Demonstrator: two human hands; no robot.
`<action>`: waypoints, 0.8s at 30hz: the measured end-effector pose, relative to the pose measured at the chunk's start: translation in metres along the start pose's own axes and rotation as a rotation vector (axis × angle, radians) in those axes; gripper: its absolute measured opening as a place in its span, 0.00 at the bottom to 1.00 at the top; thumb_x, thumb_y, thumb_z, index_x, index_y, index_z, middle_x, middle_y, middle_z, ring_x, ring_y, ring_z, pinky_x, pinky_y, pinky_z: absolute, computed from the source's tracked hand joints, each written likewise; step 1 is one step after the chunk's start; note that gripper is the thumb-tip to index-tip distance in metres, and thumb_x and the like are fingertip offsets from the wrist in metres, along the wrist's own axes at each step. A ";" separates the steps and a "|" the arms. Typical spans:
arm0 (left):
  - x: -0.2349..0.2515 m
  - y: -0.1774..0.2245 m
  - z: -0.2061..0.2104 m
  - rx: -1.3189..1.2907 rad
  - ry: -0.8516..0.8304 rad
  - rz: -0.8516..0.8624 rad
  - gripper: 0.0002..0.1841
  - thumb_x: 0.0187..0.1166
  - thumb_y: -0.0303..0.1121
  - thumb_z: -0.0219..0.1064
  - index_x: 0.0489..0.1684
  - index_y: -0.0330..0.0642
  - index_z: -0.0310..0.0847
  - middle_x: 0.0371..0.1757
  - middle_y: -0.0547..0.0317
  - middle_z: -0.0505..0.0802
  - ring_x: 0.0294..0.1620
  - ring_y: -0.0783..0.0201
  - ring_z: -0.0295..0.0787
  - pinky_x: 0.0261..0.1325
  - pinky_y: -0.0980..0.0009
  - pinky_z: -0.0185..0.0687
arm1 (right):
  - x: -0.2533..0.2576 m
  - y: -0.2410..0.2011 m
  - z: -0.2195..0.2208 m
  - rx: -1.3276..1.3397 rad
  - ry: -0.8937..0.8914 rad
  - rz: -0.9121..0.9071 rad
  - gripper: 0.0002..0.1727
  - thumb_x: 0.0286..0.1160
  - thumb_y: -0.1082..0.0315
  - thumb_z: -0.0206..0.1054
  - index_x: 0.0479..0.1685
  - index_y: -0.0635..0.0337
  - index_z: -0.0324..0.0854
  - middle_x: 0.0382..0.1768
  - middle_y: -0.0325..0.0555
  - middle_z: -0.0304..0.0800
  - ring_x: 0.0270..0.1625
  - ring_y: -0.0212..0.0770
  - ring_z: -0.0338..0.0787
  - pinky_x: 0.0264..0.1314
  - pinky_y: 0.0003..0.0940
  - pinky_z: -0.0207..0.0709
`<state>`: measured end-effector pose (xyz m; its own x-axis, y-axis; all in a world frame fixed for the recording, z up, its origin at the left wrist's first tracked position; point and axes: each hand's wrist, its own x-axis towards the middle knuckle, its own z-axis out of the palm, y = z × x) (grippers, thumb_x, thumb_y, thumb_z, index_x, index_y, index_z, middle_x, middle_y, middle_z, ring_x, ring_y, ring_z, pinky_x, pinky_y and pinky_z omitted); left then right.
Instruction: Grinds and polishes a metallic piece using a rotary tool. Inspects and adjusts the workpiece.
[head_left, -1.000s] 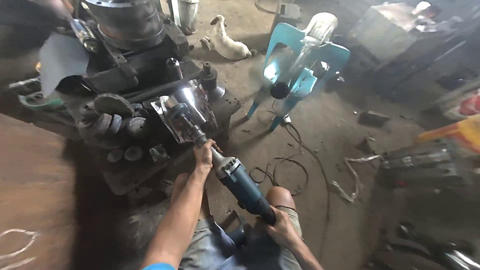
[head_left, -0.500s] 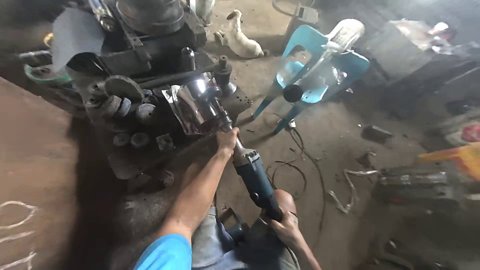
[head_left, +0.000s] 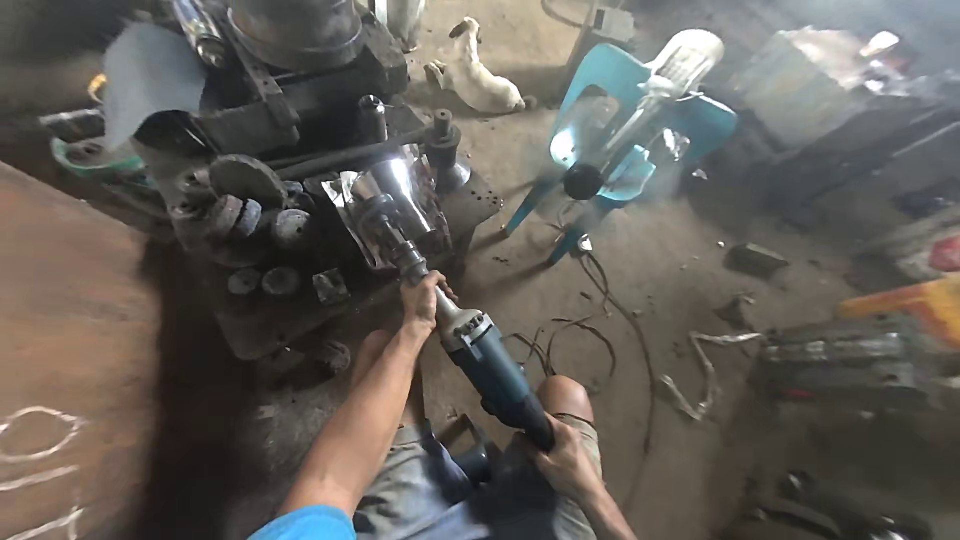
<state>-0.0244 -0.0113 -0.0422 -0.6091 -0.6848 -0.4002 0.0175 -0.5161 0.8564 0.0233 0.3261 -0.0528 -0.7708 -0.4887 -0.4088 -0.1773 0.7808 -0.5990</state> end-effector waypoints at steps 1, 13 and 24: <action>0.001 0.000 0.001 -0.011 0.003 -0.001 0.07 0.71 0.29 0.67 0.42 0.39 0.77 0.21 0.53 0.87 0.19 0.57 0.87 0.26 0.59 0.89 | 0.000 0.001 0.001 0.000 0.008 -0.006 0.21 0.62 0.46 0.77 0.48 0.50 0.91 0.35 0.39 0.95 0.42 0.38 0.95 0.52 0.51 0.88; 0.005 0.013 0.046 0.071 -0.023 -0.051 0.12 0.72 0.28 0.69 0.49 0.35 0.77 0.25 0.49 0.89 0.20 0.55 0.89 0.25 0.58 0.90 | 0.003 0.005 -0.006 0.207 0.019 0.069 0.17 0.57 0.53 0.79 0.44 0.50 0.91 0.34 0.35 0.95 0.39 0.32 0.94 0.49 0.43 0.90; 0.003 0.009 0.045 0.133 -0.034 -0.057 0.14 0.70 0.33 0.71 0.51 0.41 0.80 0.29 0.50 0.89 0.22 0.55 0.88 0.26 0.58 0.89 | 0.003 0.003 -0.012 0.224 -0.004 0.064 0.15 0.58 0.52 0.79 0.41 0.48 0.91 0.33 0.33 0.95 0.37 0.30 0.93 0.47 0.39 0.90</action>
<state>-0.0615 0.0054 -0.0212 -0.6325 -0.6377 -0.4397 -0.1213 -0.4792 0.8693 0.0130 0.3317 -0.0483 -0.7736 -0.4429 -0.4532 0.0121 0.7047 -0.7094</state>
